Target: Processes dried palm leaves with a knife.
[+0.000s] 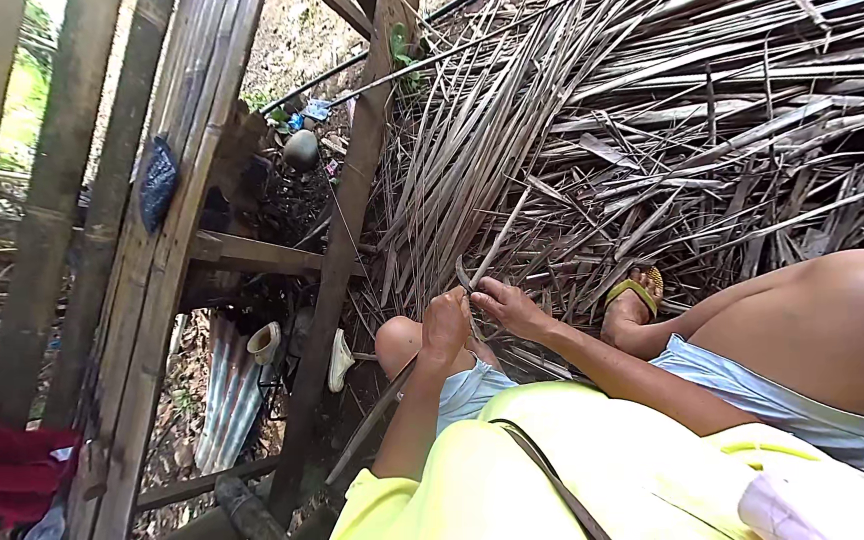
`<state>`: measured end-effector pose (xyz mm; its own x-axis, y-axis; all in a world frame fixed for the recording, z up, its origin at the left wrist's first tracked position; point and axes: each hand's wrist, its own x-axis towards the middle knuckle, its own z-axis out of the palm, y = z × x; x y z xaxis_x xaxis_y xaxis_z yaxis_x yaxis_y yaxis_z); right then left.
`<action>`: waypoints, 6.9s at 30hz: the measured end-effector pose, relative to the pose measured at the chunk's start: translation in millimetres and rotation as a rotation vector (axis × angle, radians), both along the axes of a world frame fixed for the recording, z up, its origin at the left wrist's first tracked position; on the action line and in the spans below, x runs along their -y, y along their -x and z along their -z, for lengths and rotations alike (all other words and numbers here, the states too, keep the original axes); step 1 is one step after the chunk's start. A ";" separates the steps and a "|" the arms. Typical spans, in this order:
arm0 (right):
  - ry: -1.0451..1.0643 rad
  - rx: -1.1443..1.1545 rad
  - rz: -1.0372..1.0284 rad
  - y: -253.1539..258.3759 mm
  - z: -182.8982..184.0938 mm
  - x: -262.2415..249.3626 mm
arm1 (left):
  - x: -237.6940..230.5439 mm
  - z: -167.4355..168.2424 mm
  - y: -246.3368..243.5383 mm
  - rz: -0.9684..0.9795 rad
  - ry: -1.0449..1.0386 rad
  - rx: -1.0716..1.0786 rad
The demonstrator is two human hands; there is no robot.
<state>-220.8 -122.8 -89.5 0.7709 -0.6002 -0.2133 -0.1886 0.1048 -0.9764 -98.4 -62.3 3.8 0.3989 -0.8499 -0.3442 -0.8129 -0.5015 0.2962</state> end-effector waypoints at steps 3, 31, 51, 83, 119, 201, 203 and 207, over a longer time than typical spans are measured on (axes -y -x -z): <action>-0.054 0.054 -0.054 4.3 1.9 -1.5 | 2.4 0.1 -13.3 -0.030 0.042 -0.023; -0.364 0.145 0.135 13.2 11.6 21.6 | 13.2 1.7 -20.3 -0.218 -0.055 -0.484; -0.492 0.156 -0.027 5.3 -1.2 9.4 | -2.1 -18.4 -3.4 -0.056 -0.210 0.135; -0.619 0.288 0.407 35.5 14.5 67.3 | -51.5 -52.2 -52.2 -0.066 -0.185 -0.223; -0.717 0.392 0.440 44.2 0.0 67.3 | -27.6 -27.0 -60.5 -0.048 -0.274 -0.119; -0.429 0.104 0.016 1.8 -3.3 17.3 | 7.8 -10.8 0.2 0.014 -0.214 0.200; -0.474 0.117 0.081 2.5 -0.3 16.8 | 4.4 -9.2 8.6 0.053 -0.206 0.263; -0.561 0.155 0.217 10.8 4.9 32.7 | -4.2 -12.4 15.0 0.080 -0.177 0.286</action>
<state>-231.6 -155.5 -94.4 0.6909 -0.5755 -0.4375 0.0339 0.6302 -0.7757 -113.4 -58.1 16.2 0.4354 -0.8194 -0.3729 -0.8891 -0.4563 -0.0355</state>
